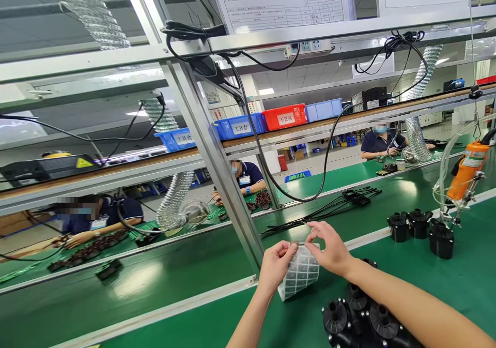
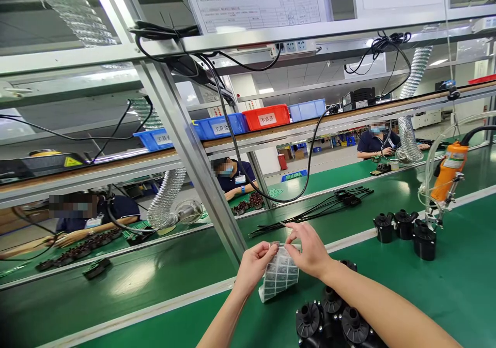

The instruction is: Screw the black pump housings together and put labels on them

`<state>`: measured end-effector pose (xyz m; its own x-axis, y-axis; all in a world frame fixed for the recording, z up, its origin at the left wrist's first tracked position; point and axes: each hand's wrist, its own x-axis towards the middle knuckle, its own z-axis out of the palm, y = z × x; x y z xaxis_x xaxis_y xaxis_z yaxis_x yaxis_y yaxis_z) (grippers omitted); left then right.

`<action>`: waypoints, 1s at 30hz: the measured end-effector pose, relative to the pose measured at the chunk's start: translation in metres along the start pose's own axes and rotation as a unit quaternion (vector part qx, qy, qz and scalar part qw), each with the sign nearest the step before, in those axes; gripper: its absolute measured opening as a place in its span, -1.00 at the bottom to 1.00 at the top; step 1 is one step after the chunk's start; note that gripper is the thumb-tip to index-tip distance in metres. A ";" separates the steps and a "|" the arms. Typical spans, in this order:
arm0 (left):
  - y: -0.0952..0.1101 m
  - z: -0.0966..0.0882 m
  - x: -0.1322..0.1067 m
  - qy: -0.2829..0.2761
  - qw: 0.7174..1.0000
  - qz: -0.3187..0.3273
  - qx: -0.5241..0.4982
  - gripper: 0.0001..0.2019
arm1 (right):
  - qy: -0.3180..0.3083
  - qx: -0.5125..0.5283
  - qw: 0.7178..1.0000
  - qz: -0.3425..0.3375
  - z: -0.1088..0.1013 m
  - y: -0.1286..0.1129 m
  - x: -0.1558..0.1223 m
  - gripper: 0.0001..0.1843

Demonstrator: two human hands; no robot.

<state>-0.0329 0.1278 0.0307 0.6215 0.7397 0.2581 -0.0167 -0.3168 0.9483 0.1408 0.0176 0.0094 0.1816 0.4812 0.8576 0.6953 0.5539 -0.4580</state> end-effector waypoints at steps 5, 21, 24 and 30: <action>-0.002 0.005 -0.001 -0.018 0.999 0.008 0.039 -0.43 | -0.020 0.044 0.999 -0.019 0.001 0.000 -0.001 -0.16; 0.020 0.005 -0.002 0.079 0.954 0.170 0.234 -0.53 | -0.029 -0.175 0.983 -0.037 -0.141 0.020 -0.010 -0.36; 0.022 0.037 -0.016 -0.102 0.989 0.045 0.101 -0.49 | 0.066 -0.234 0.967 0.081 -0.194 0.059 -0.035 -0.28; -0.026 0.113 -0.001 -0.199 0.952 -0.185 -0.140 -0.20 | 0.147 -0.222 0.945 0.192 -0.218 0.104 -0.057 -0.18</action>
<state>0.0555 0.0680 -0.0151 0.8720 0.4687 -0.1416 0.0883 0.1339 0.9871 0.3542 -0.1011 -0.0361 0.6195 0.3443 0.7055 0.7498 0.0063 -0.6616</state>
